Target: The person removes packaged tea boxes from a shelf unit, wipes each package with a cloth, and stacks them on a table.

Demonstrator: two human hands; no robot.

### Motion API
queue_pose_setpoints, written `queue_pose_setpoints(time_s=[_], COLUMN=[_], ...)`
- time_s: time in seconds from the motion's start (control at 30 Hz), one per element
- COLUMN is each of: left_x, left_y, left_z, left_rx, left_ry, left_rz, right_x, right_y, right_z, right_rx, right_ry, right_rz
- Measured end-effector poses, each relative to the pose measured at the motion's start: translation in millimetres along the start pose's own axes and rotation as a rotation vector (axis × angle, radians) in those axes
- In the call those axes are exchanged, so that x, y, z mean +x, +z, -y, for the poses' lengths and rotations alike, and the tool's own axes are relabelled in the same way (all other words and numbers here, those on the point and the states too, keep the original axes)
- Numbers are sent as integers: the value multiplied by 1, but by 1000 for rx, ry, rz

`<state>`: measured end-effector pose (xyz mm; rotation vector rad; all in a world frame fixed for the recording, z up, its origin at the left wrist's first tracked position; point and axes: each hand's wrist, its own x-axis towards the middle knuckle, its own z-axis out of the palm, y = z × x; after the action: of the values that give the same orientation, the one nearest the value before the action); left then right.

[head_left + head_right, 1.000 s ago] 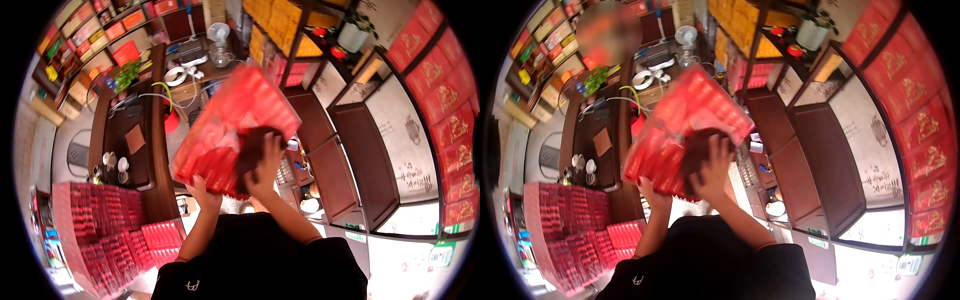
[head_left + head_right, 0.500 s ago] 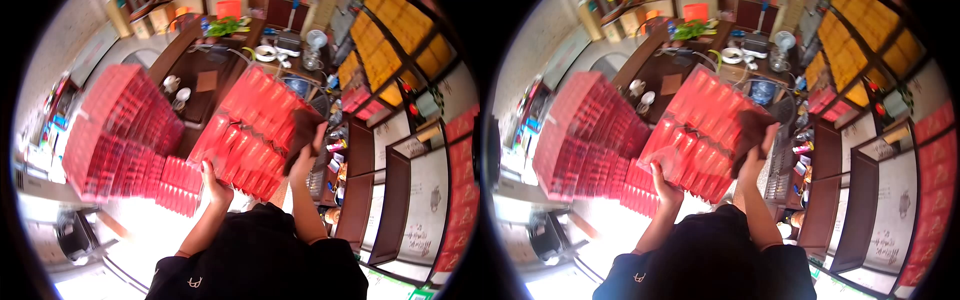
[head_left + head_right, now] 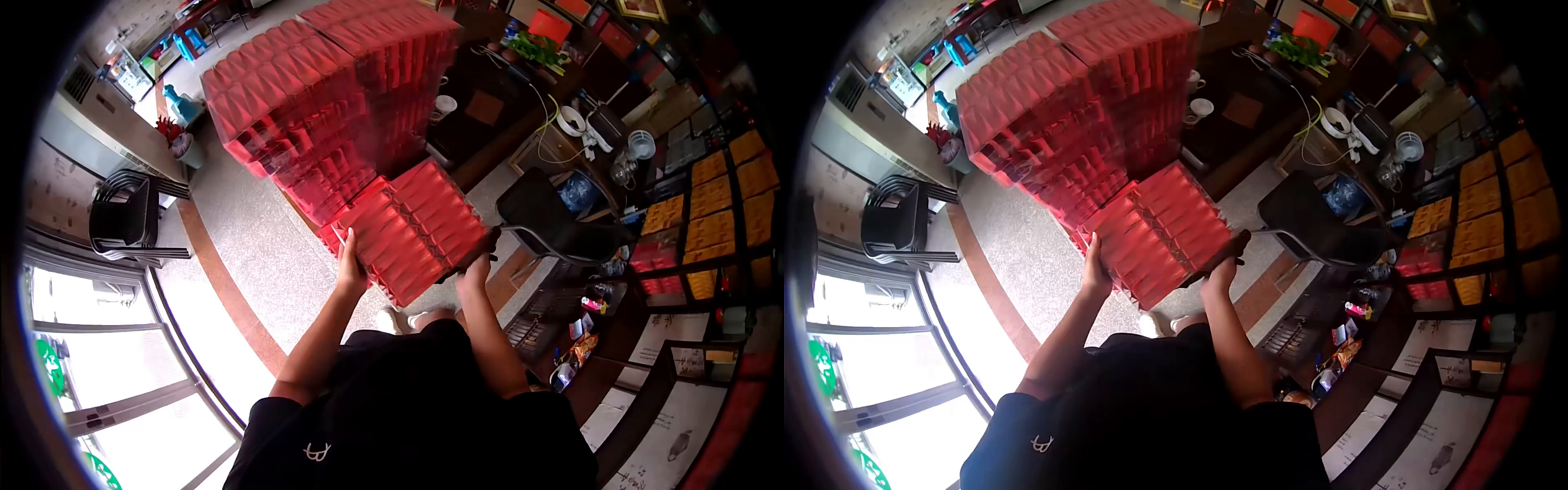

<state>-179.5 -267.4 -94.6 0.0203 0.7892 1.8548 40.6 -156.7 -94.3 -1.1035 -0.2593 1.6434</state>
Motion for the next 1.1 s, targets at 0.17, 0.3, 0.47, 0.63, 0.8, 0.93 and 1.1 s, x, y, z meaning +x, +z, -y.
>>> queue_pose_setpoints(time_s=[0.17,0.3,0.47,0.63,0.8,0.93,1.1], left_x=[39,55,62,68,5,-23,-26], left_y=[-98,-125,-136,-136,77,171,245], left_z=[0,-7,-9,10,23,96,185], left_rx=[95,175,572,1477,1150,960,551], left_ry=[36,29,109,579,415,4,-72], left_rz=[-96,-186,-496,-845,251,768,1006], right_x=[49,63,53,33,-17,-62,-110], right_y=[-15,-21,-23,-34,-32,-42,-105], right_z=[-80,-91,-77,-27,44,116,235], right_rx=[-200,-437,-181,44,-59,-508,-1047], right_ry=[-54,101,35,5,-87,-253,-814], right_rz=[-31,73,188,332,349,340,135])
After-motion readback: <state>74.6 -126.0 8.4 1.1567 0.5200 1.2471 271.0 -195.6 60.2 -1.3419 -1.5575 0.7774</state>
